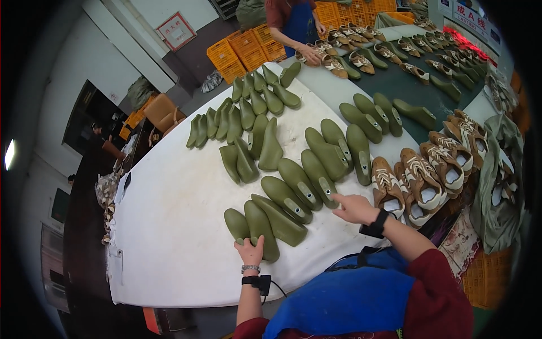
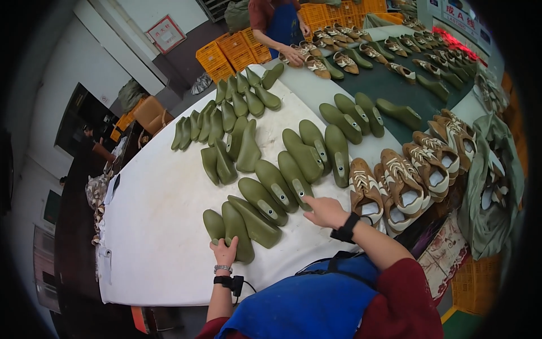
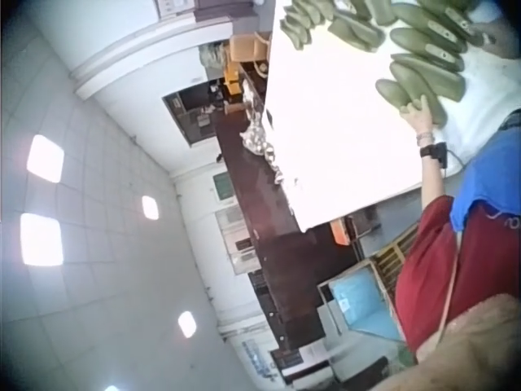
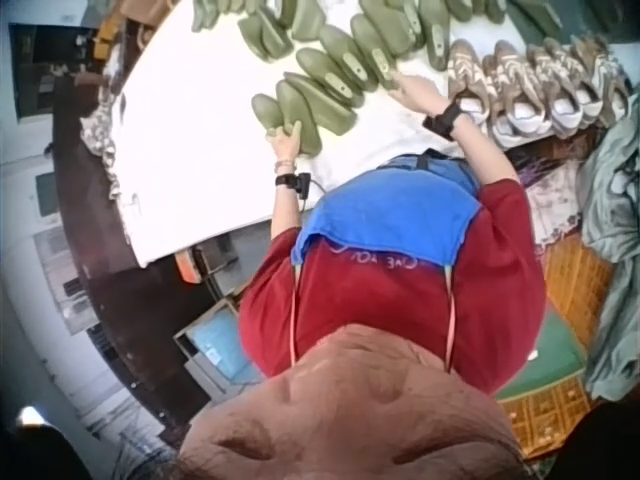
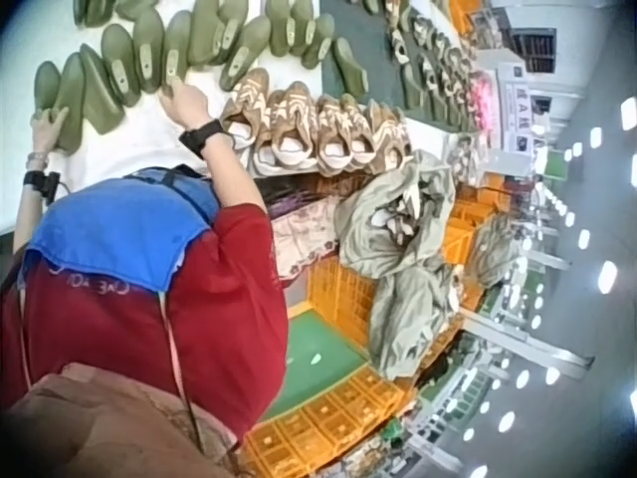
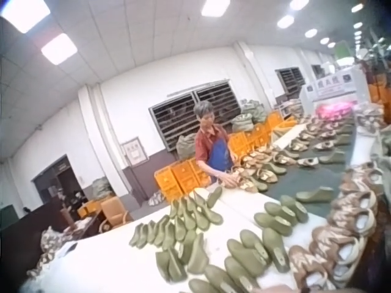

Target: The person is sorting shoe components, inserting insoles into shoes, and organizing green shoe lasts on a work table in a factory.

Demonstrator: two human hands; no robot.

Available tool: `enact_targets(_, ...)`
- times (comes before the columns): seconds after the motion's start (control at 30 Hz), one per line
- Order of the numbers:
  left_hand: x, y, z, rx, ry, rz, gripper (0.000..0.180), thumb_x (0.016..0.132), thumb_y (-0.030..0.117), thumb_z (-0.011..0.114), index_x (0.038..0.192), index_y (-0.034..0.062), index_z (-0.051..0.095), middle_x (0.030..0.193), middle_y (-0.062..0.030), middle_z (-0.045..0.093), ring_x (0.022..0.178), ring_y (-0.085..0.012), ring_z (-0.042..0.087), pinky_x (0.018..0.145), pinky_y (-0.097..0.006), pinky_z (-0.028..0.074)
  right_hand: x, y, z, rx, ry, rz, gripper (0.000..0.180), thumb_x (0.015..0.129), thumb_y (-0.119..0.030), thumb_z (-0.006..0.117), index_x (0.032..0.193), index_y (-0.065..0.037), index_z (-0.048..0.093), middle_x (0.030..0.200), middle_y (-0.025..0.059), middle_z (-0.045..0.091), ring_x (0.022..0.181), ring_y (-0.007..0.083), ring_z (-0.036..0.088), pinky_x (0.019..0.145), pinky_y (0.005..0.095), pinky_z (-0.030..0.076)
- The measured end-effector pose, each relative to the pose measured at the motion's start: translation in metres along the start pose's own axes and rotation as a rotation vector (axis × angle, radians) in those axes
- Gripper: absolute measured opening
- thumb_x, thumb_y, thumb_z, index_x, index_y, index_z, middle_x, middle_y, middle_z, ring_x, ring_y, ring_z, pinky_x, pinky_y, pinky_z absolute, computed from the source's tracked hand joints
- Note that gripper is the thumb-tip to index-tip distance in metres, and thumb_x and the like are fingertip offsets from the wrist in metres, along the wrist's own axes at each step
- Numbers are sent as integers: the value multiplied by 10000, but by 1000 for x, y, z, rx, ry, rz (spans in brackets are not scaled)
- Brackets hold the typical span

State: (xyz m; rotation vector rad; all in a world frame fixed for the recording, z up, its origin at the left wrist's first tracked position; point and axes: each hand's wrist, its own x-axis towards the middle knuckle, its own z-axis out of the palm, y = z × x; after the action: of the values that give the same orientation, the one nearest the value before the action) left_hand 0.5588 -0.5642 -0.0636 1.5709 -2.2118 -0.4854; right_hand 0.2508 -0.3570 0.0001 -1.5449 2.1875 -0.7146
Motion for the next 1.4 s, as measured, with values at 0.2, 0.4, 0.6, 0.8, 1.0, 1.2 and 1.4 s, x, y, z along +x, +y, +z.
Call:
enact_targets(0.2, 68, 40, -31, 228, -101, 361, 607, 685, 365, 682, 1130, 3, 486, 1245, -260, 392, 1106, -436, 408, 933, -427, 366, -64, -24, -72, 350, -77, -115, 329, 804, -205, 596, 1104, -79, 550, 694, 86, 617, 606, 223, 599, 564, 308, 467)
enact_targets(0.4, 215, 63, 11, -54, -241, 271, 600, 700, 270, 663, 1186, 2, 433, 1137, -266, 499, 1078, -380, 473, 921, -389, 398, -86, -37, -103, 593, -163, 3, 304, 830, -133, 585, 1121, -50, 548, 715, 48, 605, 619, 103, 557, 575, 233, 451)
enact_targets(0.6, 309, 42, 71, -79, -122, -229, 583, 687, 147, 600, 1167, -47, 330, 1018, -286, 553, 968, -419, 532, 846, -414, 444, -79, -29, -105, 642, -151, 215, 306, 829, -128, 597, 1119, -42, 547, 723, 30, 592, 623, 76, 536, 589, 209, 451)
enact_targets(0.8, 345, 27, 79, -7, -143, -382, 593, 562, 165, 749, 1036, -18, 444, 988, -238, 588, 959, -366, 565, 831, -390, 471, -44, -27, -99, 645, -189, 349, 308, 838, -56, 563, 1140, -5, 527, 789, 59, 624, 700, 91, 569, 650, 221, 458)
enact_targets(1.0, 324, -12, 42, -1148, -425, -631, 331, 741, 16, 624, 1039, -85, 524, 992, -155, 600, 870, -278, 608, 752, -399, 517, -29, -7, -86, 632, -207, 217, 294, 829, -132, 595, 1107, -48, 553, 730, 62, 620, 630, 108, 585, 593, 237, 471)
enact_targets(1.2, 227, 81, -51, -1143, -797, -336, 388, 788, 85, 604, 1115, -81, 478, 1053, -136, 583, 928, -206, 593, 829, -330, 487, -13, 6, -75, 618, -163, 68, 299, 815, -127, 585, 1108, -69, 556, 692, 74, 611, 596, 160, 596, 569, 263, 467)
enact_targets(1.4, 223, 168, -49, -946, -1163, -145, 453, 793, 137, 608, 1170, -69, 463, 1065, -103, 583, 912, -154, 591, 824, -262, 470, 45, 15, -90, 414, 278, 8, 687, 731, -172, 670, 1317, -97, 319, 1183, 167, 448, 936, 293, 523, 791, 351, 453)
